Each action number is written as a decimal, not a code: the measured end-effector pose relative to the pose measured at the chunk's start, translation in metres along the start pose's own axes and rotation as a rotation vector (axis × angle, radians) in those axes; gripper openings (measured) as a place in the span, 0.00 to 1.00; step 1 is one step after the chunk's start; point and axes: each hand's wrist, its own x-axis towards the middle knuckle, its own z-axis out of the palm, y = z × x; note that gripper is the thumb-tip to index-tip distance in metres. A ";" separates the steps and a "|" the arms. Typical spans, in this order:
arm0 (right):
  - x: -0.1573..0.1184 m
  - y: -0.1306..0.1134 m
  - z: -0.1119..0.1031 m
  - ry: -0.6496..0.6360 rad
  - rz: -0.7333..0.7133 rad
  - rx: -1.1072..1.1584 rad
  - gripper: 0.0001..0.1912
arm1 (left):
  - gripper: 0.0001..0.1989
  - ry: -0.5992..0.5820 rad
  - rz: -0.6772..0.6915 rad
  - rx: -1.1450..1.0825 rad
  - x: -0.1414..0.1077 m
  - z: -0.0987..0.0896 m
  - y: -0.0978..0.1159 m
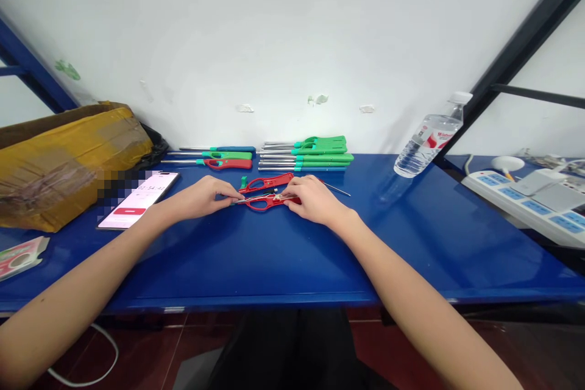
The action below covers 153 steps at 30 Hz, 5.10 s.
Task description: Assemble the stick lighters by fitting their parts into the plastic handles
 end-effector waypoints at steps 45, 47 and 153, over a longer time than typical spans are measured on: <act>0.000 -0.005 0.000 -0.023 0.038 -0.045 0.11 | 0.10 0.054 -0.027 0.168 0.000 0.003 0.002; 0.000 -0.005 0.001 -0.015 0.031 -0.045 0.11 | 0.10 0.053 0.008 0.171 -0.001 0.005 0.000; 0.016 -0.011 0.024 0.190 0.058 0.016 0.09 | 0.08 0.148 0.171 0.239 0.008 0.021 0.003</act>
